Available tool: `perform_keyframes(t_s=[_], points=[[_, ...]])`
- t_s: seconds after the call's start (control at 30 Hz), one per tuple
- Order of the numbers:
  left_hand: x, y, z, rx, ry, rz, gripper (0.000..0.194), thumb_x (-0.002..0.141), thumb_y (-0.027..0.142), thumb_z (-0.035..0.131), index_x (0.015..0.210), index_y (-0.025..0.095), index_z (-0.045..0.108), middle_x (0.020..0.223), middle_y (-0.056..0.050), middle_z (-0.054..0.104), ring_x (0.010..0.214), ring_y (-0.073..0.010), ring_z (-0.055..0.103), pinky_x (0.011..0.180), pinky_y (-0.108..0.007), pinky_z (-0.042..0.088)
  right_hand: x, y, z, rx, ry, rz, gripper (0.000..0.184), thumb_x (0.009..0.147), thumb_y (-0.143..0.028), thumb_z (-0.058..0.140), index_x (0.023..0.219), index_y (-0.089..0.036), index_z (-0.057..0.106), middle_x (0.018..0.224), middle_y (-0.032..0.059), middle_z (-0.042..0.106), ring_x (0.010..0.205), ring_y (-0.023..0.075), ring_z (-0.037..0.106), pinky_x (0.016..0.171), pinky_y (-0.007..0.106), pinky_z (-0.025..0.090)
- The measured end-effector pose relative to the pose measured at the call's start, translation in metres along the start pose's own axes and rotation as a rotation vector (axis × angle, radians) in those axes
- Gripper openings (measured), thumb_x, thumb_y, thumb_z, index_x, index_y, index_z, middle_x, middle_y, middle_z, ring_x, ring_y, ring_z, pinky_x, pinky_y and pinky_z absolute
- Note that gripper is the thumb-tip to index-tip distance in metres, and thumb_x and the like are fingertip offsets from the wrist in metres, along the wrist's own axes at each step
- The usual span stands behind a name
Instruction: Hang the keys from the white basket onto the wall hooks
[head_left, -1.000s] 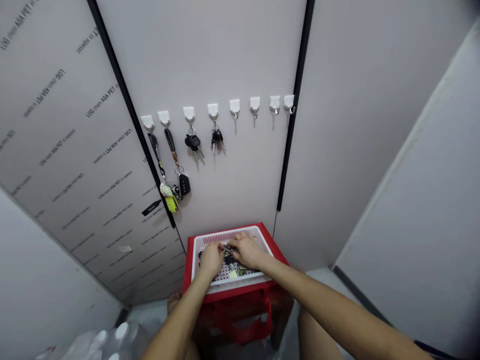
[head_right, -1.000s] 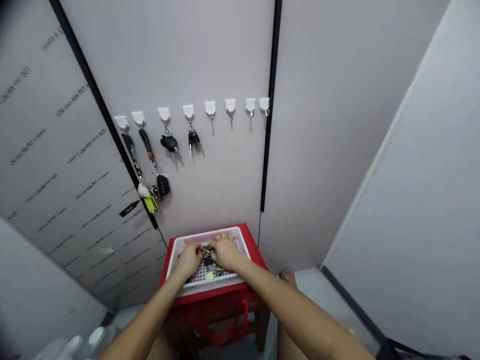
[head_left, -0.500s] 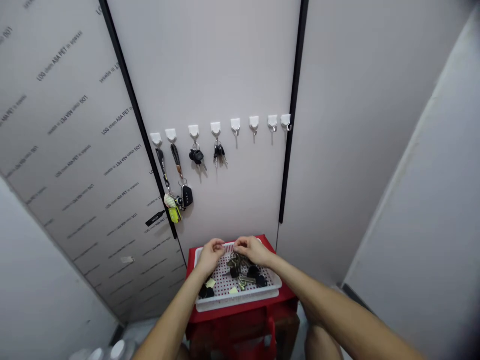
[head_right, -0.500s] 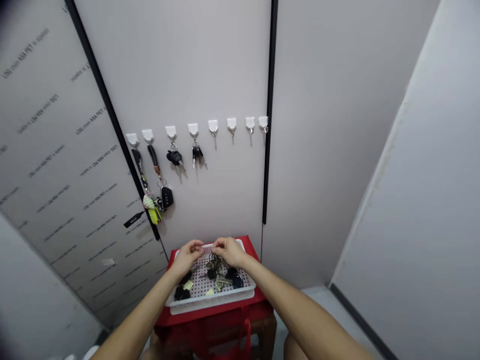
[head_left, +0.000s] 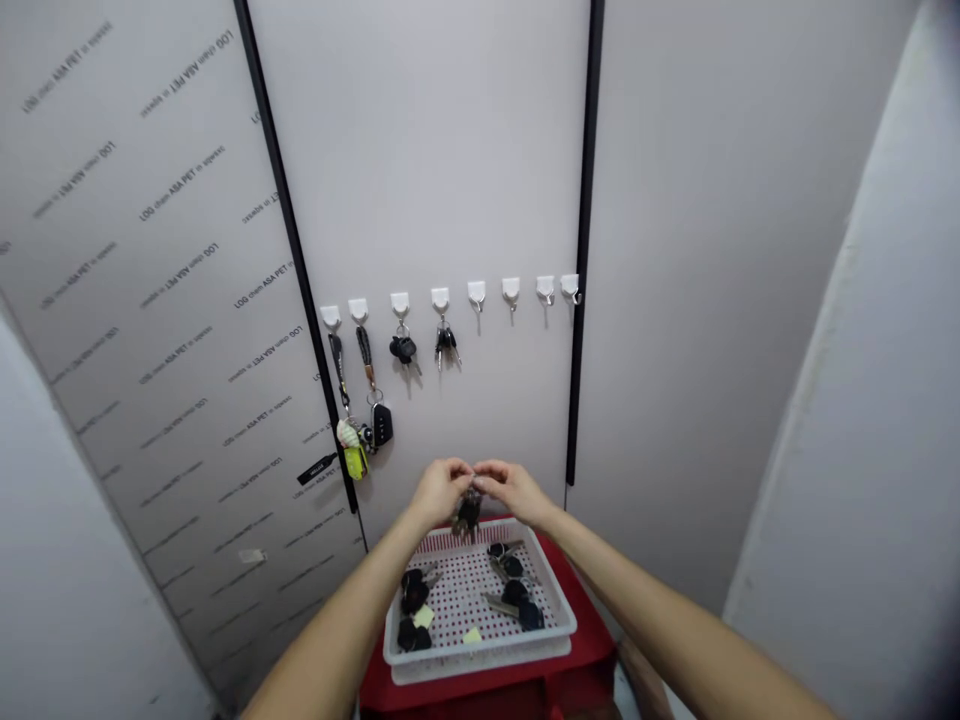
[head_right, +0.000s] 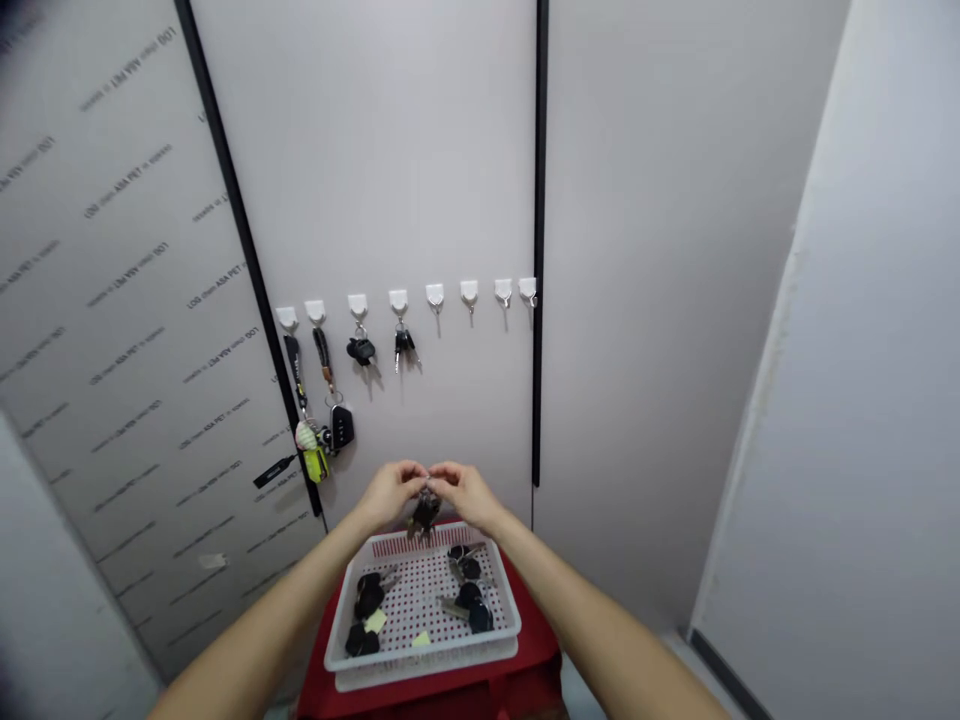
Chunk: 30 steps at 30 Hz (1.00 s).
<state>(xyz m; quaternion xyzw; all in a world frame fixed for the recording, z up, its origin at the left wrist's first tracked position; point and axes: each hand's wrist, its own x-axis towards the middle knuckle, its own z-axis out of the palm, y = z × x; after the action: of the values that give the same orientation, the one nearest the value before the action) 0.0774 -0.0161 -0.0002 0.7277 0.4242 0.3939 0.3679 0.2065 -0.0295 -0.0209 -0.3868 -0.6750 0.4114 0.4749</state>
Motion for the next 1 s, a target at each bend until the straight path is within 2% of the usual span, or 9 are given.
perform_keyframes(t_s=[0.2,0.33,0.47,0.53,0.67,0.8,1.0], points=[[0.032,0.056,-0.018,-0.092,0.064,0.074,0.003,0.056,0.014,0.047,0.055,0.012,0.050,0.041,0.006,0.041,0.038,-0.0039,0.035,0.041,-0.017,0.029,0.025,-0.048,-0.016,-0.004,0.160,-0.069,0.018,0.060,-0.029,0.048,0.055,-0.012,0.045,0.042,-0.0067,0.040,0.039,0.0031,0.035,0.041,0.017,0.030],[0.055,0.089,-0.026,-0.136,0.246,0.191,0.007,0.056,0.011,0.047,0.063,0.013,0.048,0.049,0.005,0.046,0.043,-0.0046,0.041,0.046,-0.018,0.036,0.049,-0.090,-0.028,0.087,0.306,-0.100,0.014,0.060,-0.026,0.049,0.056,-0.012,0.046,0.041,-0.0061,0.043,0.036,0.0030,0.037,0.040,0.017,0.033],[0.068,0.119,-0.032,0.135,0.379,0.398,0.013,0.059,0.009,0.043,0.066,0.014,0.052,0.064,0.000,0.054,0.059,-0.0074,0.048,0.060,-0.020,0.039,0.075,-0.129,-0.039,0.090,0.437,-0.117,0.011,0.062,-0.019,0.046,0.054,-0.012,0.046,0.040,-0.0054,0.043,0.035,0.0034,0.039,0.038,0.018,0.037],[0.071,0.131,-0.034,0.313,0.413,0.437,0.018,0.060,0.009,0.041,0.071,0.015,0.054,0.073,-0.002,0.056,0.067,-0.0096,0.049,0.067,-0.023,0.038,0.085,-0.143,-0.043,0.063,0.479,-0.125,0.011,0.062,-0.019,0.046,0.053,-0.012,0.047,0.039,-0.0048,0.043,0.035,0.0038,0.040,0.038,0.018,0.038],[0.077,0.145,-0.036,0.490,0.424,0.410,0.027,0.061,0.009,0.040,0.084,0.015,0.054,0.084,-0.005,0.056,0.076,-0.0125,0.049,0.072,-0.025,0.036,0.100,-0.156,-0.049,0.042,0.570,-0.114,0.010,0.063,-0.019,0.046,0.057,-0.012,0.048,0.043,-0.0033,0.045,0.038,0.0050,0.043,0.042,0.020,0.042],[0.083,0.149,-0.035,0.535,0.376,0.399,0.029,0.064,0.007,0.036,0.085,0.015,0.054,0.085,-0.005,0.056,0.079,-0.0132,0.049,0.073,-0.025,0.035,0.110,-0.159,-0.053,0.003,0.628,-0.130,0.011,0.064,-0.018,0.045,0.055,-0.013,0.048,0.043,-0.0029,0.045,0.039,0.0052,0.043,0.045,0.022,0.043],[0.084,0.147,-0.038,0.532,0.347,0.409,0.029,0.064,0.007,0.035,0.084,0.015,0.055,0.083,-0.004,0.057,0.079,-0.0132,0.049,0.073,-0.024,0.035,0.116,-0.161,-0.054,-0.055,0.638,-0.133,0.014,0.064,-0.018,0.045,0.051,-0.014,0.046,0.041,-0.0028,0.042,0.040,0.0068,0.045,0.046,0.023,0.043]])
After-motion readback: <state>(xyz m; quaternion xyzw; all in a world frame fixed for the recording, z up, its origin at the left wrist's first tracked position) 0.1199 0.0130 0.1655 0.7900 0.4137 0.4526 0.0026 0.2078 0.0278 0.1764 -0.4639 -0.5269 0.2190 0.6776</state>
